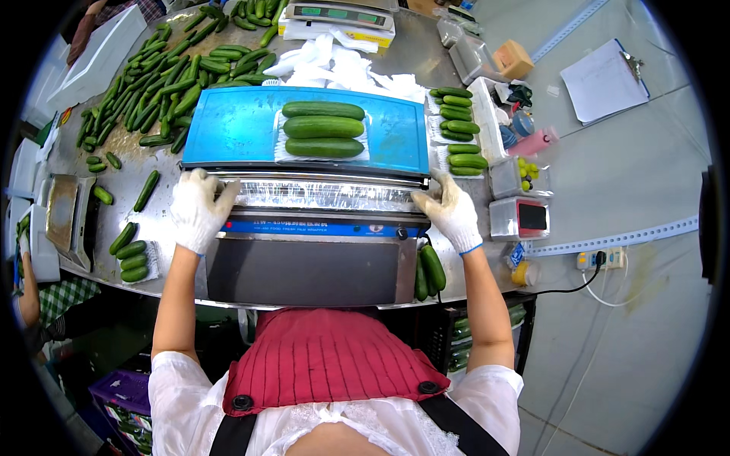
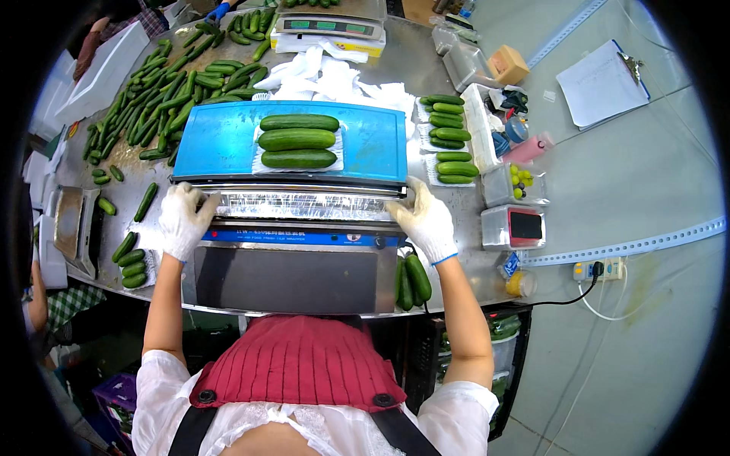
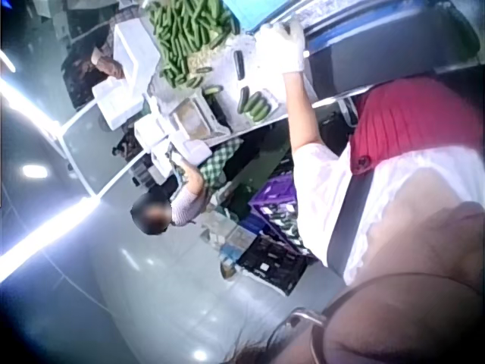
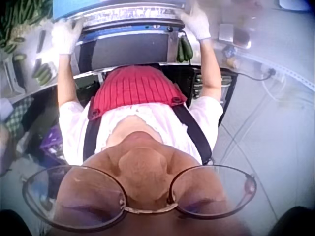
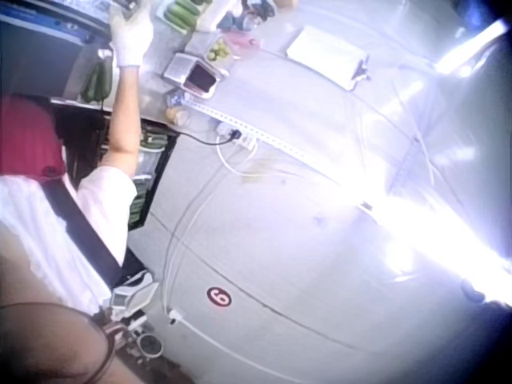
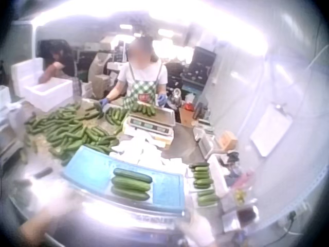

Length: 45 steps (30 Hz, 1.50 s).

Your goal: The person places three cucumbers into a plastic bag on a vacuum sealer, seals the package, and places it into a black crate. They repeat this process multiple times, adding a label to each sealed package before stacking them in the crate.

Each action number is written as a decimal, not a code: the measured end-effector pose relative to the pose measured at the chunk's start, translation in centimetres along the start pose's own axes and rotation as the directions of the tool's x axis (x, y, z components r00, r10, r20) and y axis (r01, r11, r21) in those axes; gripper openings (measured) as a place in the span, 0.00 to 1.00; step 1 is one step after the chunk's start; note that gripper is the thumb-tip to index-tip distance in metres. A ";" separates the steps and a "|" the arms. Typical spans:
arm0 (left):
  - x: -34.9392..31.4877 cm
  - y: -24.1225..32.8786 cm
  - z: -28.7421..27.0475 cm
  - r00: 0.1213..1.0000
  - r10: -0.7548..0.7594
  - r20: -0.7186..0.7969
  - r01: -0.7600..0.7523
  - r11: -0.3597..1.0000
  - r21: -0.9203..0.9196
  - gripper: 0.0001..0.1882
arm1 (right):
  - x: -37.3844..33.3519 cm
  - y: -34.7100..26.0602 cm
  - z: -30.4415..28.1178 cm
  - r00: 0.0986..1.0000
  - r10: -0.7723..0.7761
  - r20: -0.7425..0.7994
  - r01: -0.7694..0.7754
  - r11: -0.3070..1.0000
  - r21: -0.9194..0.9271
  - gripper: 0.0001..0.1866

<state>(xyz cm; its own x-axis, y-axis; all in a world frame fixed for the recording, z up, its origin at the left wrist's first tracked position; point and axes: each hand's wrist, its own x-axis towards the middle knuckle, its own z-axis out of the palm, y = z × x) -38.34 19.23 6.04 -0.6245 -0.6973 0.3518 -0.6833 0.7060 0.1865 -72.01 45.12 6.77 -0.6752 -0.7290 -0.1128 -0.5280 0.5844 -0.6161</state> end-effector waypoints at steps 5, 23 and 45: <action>-0.2 2.1 1.9 0.997 0.007 0.074 -0.010 0.999 0.046 0.25 | 1.0 -2.5 3.1 0.995 0.090 0.041 -0.083 0.984 -0.157 0.48; 0.3 3.7 -8.0 0.925 0.316 0.211 0.369 -0.617 -0.695 0.22 | -3.1 -7.5 -7.0 0.939 -0.133 0.317 -0.276 0.256 0.926 0.14; 8.5 6.4 1.3 0.870 -0.085 0.486 0.389 0.724 -0.569 0.46 | 10.7 -8.0 5.5 0.959 0.081 0.272 -0.141 0.968 0.207 0.32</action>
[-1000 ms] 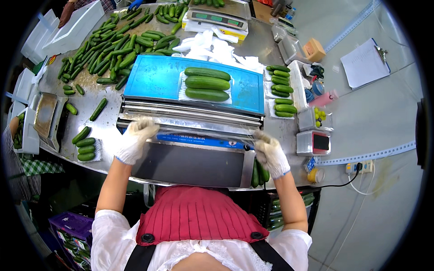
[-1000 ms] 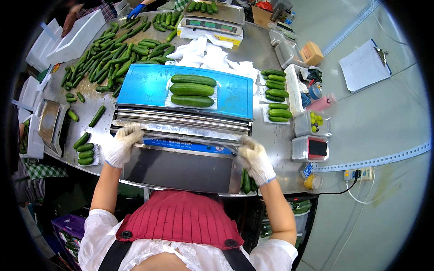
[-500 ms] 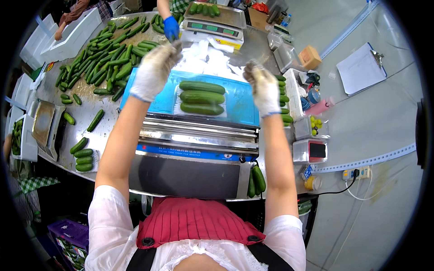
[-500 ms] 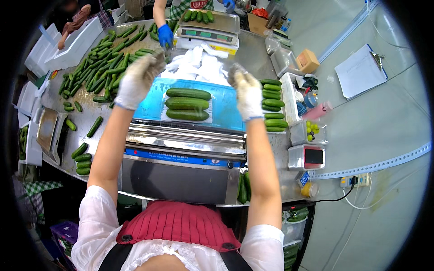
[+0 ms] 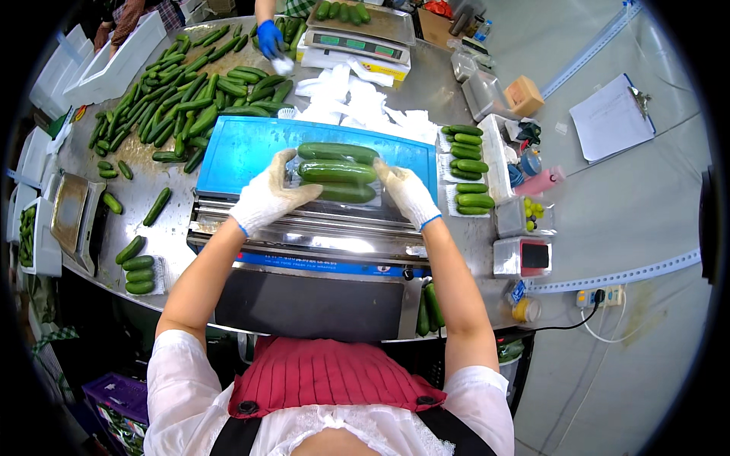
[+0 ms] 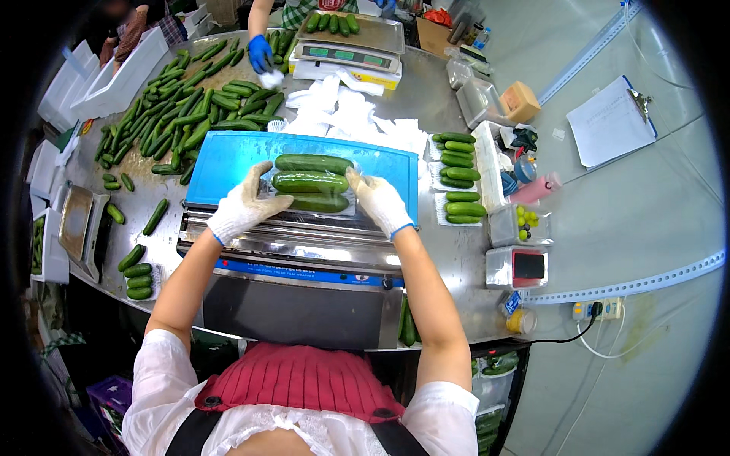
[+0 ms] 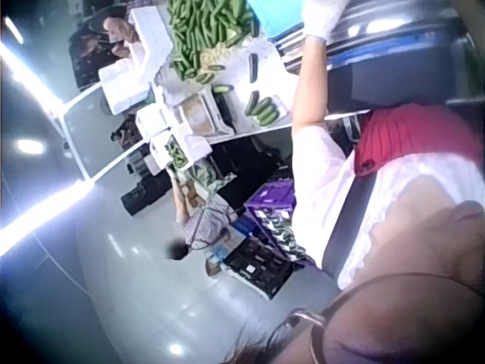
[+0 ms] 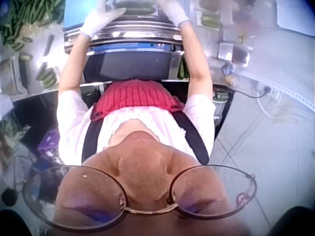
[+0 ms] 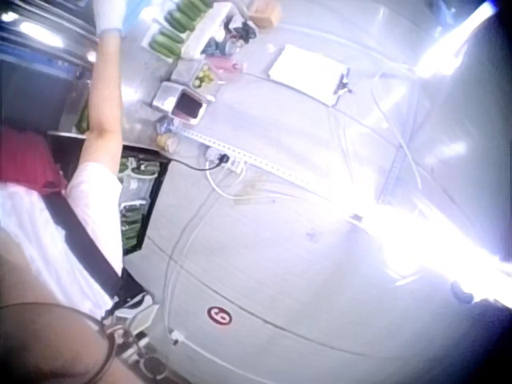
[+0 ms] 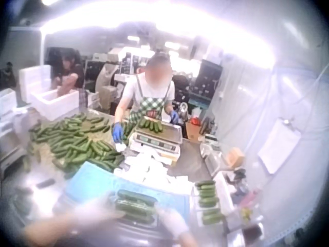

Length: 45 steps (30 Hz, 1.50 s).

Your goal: The person places three cucumbers into a plastic bag on a vacuum sealer, seals the package, and places it into a black crate. They repeat this process multiple times, adding a label to each sealed package before stacking them in the crate.

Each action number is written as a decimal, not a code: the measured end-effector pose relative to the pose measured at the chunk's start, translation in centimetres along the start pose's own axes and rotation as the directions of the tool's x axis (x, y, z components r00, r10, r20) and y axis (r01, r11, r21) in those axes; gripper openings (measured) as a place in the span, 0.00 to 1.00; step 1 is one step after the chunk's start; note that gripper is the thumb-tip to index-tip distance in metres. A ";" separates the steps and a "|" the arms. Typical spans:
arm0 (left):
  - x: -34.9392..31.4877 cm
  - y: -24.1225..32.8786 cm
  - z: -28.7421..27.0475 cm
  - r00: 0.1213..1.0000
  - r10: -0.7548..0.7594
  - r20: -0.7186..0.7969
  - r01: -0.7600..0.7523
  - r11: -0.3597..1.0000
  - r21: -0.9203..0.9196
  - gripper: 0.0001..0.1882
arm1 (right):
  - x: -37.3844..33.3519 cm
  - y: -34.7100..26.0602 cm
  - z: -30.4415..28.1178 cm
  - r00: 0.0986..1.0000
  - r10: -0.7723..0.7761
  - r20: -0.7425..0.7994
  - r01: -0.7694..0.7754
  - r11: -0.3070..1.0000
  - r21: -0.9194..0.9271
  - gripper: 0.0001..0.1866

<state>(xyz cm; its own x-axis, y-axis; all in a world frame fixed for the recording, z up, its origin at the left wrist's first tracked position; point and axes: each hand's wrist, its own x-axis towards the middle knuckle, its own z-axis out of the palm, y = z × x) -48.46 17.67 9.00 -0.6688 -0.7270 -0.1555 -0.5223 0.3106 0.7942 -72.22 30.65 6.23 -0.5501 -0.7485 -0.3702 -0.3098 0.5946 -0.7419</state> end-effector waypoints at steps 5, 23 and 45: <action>2.0 -3.8 2.8 0.966 0.164 -0.198 -0.155 0.986 0.064 0.45 | 0.8 2.1 2.9 0.982 0.016 -0.186 0.066 0.902 0.426 0.30; -18.6 -8.1 5.9 0.964 -0.150 0.221 0.265 0.445 -0.855 0.38 | -20.8 9.6 6.6 0.986 0.052 0.157 -0.114 0.901 0.419 0.21; -18.1 -6.7 9.1 0.925 0.122 0.360 0.291 0.381 -0.878 0.51 | -18.6 13.6 14.4 0.519 -0.436 0.735 -0.802 0.050 0.595 0.19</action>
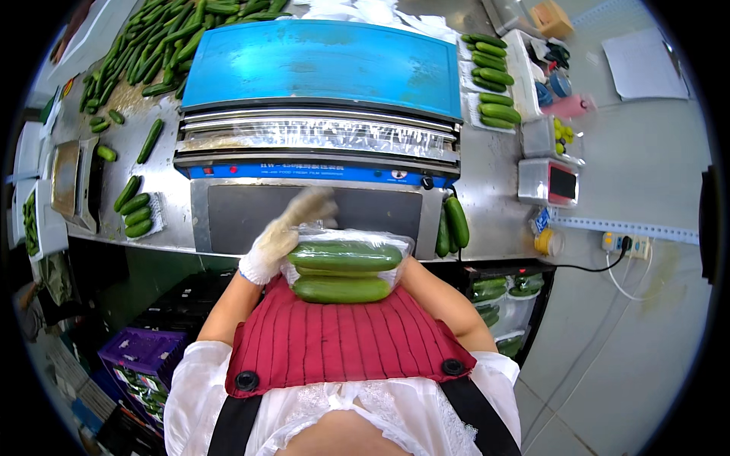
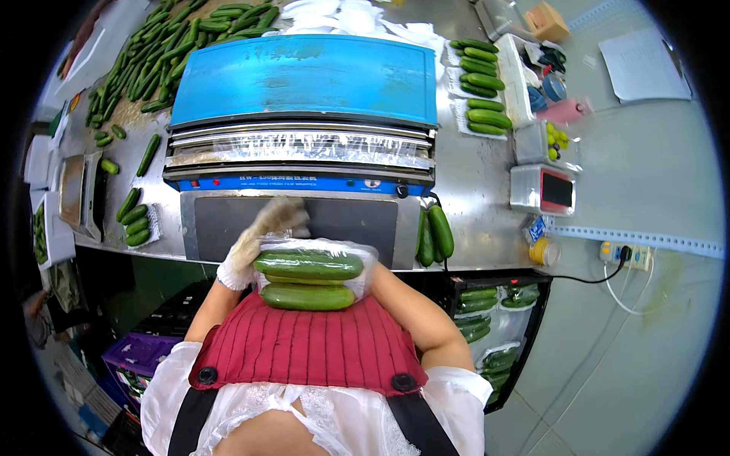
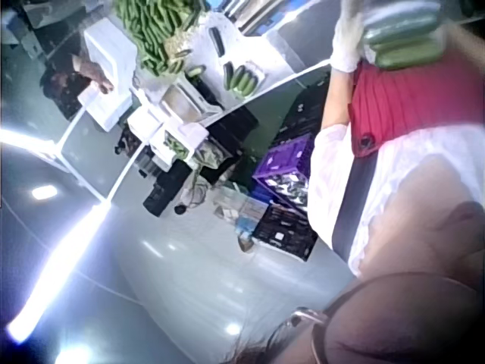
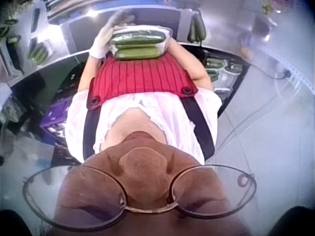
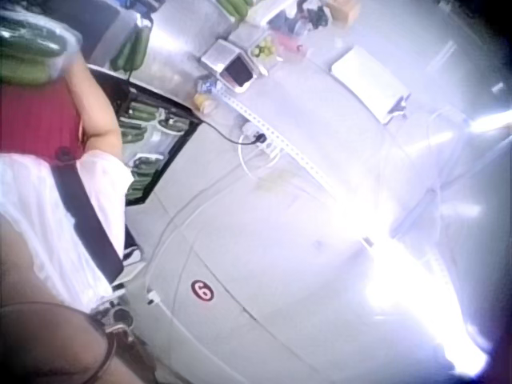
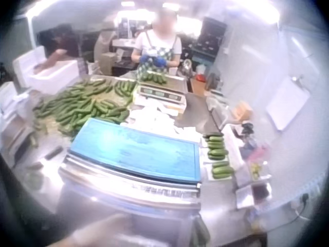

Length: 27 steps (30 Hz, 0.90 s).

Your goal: The person places three cucumbers into a plastic bag on a vacuum sealer, seals the package, and places it into a black crate. They repeat this process multiple times, adding a label to each sealed package before stacking them in the crate.

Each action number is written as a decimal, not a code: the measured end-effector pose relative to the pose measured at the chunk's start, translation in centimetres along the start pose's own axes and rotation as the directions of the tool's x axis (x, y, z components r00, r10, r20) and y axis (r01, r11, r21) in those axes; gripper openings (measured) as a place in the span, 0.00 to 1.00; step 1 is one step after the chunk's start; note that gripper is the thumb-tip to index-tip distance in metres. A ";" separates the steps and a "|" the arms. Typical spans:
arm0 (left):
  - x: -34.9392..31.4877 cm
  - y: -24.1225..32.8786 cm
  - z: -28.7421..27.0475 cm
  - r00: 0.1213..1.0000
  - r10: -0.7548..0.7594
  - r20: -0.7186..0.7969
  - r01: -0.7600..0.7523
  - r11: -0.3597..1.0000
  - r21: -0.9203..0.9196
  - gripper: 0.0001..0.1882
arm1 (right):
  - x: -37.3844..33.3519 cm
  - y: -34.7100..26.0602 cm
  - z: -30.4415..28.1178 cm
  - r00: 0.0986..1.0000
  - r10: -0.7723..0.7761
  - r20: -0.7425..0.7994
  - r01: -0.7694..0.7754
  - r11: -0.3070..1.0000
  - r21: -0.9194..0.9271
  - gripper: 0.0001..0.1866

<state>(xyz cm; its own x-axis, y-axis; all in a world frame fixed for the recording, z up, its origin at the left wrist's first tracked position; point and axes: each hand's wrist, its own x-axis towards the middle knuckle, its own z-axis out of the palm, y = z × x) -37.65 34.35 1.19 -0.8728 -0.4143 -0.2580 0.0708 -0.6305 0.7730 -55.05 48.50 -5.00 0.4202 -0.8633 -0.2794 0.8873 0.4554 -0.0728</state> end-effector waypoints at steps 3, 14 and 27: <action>-0.9 -2.3 -2.5 0.972 -0.198 0.128 0.225 0.941 -0.253 0.44 | -3.1 0.5 -0.9 0.941 -0.314 -0.125 0.215 0.841 -0.496 0.19; 5.8 -2.3 2.6 0.945 0.033 -0.325 -0.078 0.989 -0.127 0.28 | -8.8 -1.8 2.6 0.316 -0.872 -0.375 0.884 0.414 -0.218 0.31; 10.0 -8.4 18.6 0.841 -0.168 0.515 0.027 0.962 0.271 0.41 | -20.9 2.0 3.8 -0.098 -0.896 -0.434 0.951 0.044 -0.307 0.44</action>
<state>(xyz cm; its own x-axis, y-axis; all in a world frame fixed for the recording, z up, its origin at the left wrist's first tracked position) -55.99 47.71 2.86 -0.9942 0.0955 -0.0486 -0.0860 -0.4399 0.8939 -61.33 66.58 4.29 -0.9185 -0.2288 -0.3226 0.3805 -0.7336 -0.5631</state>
